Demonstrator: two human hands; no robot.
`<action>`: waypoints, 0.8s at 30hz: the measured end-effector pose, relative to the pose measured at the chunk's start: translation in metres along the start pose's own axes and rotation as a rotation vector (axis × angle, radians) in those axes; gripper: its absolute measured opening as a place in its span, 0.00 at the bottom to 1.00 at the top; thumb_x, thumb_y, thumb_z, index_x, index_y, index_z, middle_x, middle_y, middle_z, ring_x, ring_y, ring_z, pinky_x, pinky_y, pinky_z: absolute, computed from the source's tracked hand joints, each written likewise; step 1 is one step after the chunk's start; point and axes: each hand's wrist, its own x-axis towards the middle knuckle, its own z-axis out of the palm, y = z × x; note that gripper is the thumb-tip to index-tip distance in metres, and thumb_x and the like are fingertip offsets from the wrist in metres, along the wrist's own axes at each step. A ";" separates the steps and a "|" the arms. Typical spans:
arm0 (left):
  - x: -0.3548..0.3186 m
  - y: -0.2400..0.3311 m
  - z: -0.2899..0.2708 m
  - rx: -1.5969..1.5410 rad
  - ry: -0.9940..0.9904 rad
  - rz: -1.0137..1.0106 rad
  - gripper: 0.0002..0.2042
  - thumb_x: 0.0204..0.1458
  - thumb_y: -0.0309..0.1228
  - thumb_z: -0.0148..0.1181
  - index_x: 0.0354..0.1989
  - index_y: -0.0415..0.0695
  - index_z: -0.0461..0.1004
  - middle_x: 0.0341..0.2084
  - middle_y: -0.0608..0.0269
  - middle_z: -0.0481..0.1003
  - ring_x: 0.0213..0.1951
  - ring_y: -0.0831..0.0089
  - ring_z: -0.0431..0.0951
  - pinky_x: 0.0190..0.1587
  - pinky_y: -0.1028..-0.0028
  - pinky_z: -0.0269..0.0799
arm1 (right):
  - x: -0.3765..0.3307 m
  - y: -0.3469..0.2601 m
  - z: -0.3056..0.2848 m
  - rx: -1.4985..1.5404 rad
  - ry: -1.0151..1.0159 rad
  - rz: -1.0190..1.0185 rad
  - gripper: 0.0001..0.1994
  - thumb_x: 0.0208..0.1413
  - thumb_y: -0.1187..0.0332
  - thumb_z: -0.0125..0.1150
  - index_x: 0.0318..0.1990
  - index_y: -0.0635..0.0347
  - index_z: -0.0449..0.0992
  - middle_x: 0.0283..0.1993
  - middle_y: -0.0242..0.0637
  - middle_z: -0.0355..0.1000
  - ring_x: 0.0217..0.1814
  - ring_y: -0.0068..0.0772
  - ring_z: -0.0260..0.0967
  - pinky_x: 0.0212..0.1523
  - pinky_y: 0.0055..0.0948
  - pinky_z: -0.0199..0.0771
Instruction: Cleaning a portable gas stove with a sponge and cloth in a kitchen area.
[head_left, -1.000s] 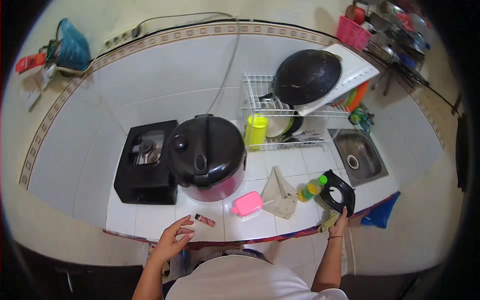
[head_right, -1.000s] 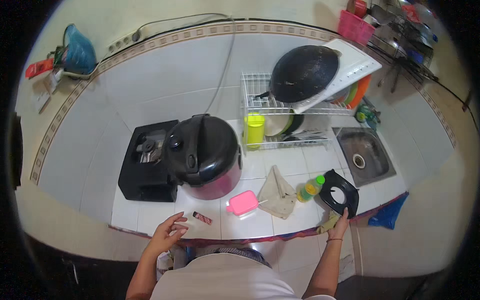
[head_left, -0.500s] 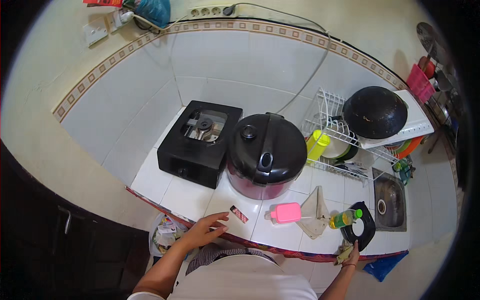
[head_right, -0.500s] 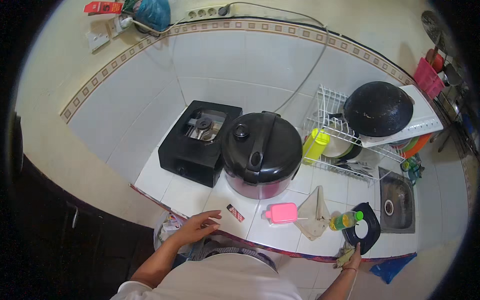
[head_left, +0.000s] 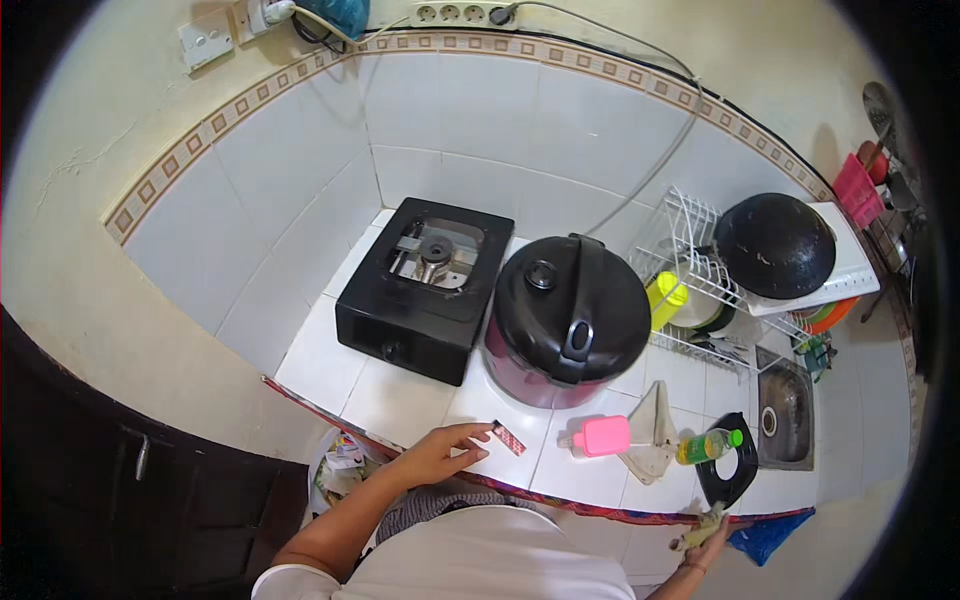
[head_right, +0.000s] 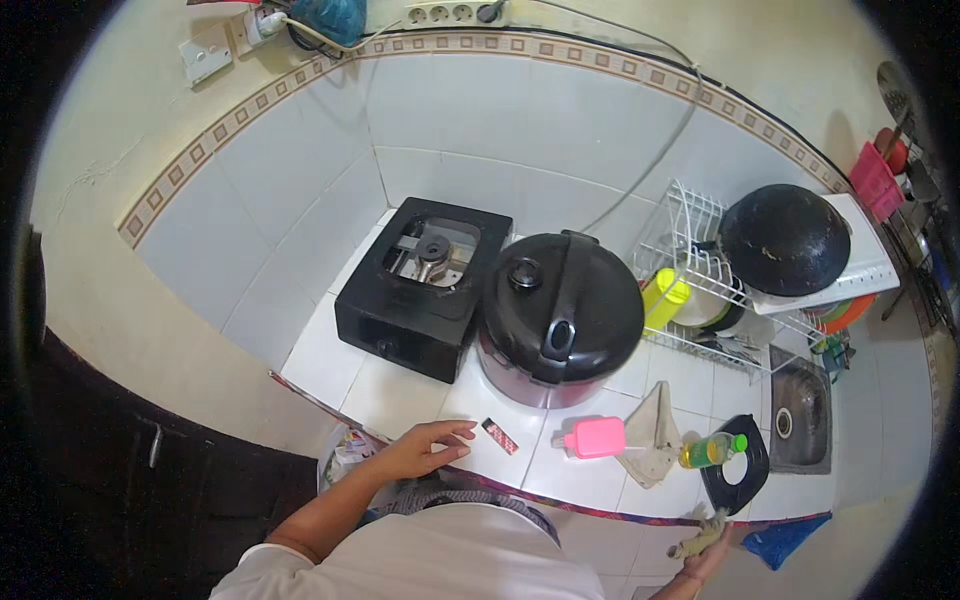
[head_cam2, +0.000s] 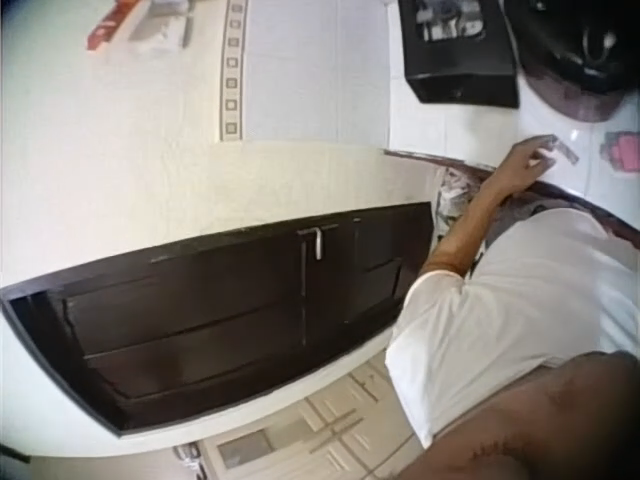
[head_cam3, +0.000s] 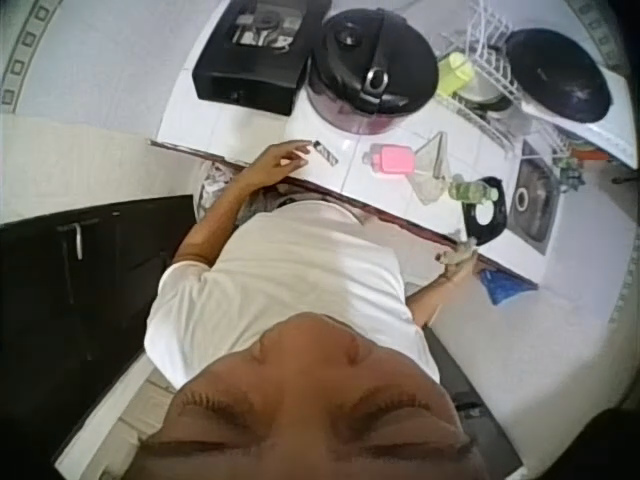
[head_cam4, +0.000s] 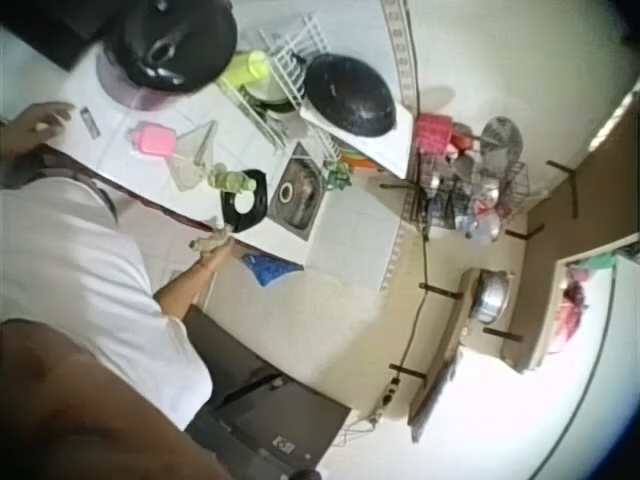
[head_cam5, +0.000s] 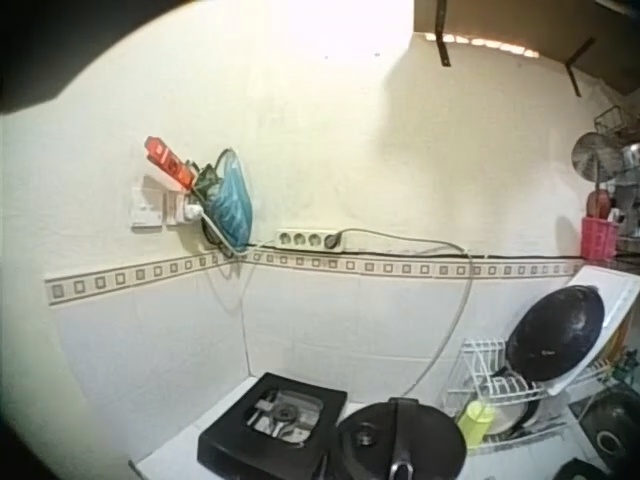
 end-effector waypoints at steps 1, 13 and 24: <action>-0.001 -0.002 -0.006 -0.003 0.009 -0.002 0.21 0.56 0.30 0.57 0.59 0.43 0.65 0.45 0.55 0.74 0.42 0.71 0.75 0.46 0.73 0.71 | -0.041 -0.012 0.029 -0.006 -0.008 0.003 0.22 0.61 0.47 0.46 0.47 0.58 0.71 0.32 0.30 0.70 0.28 0.26 0.68 0.30 0.25 0.72; 0.015 -0.005 -0.077 -0.096 -0.099 0.008 0.22 0.57 0.30 0.56 0.60 0.40 0.63 0.45 0.58 0.73 0.46 0.74 0.73 0.52 0.73 0.67 | -0.249 0.118 0.344 0.059 -0.880 0.718 0.24 0.55 0.55 0.47 0.55 0.61 0.67 0.44 0.42 0.71 0.42 0.39 0.70 0.40 0.35 0.73; -0.042 -0.059 -0.192 -0.153 0.453 -0.068 0.18 0.56 0.29 0.57 0.54 0.36 0.69 0.40 0.58 0.76 0.41 0.75 0.76 0.46 0.77 0.71 | -0.259 0.207 0.530 -0.944 -1.431 -1.092 0.18 0.51 0.70 0.62 0.50 0.62 0.70 0.53 0.42 0.67 0.57 0.43 0.63 0.58 0.34 0.62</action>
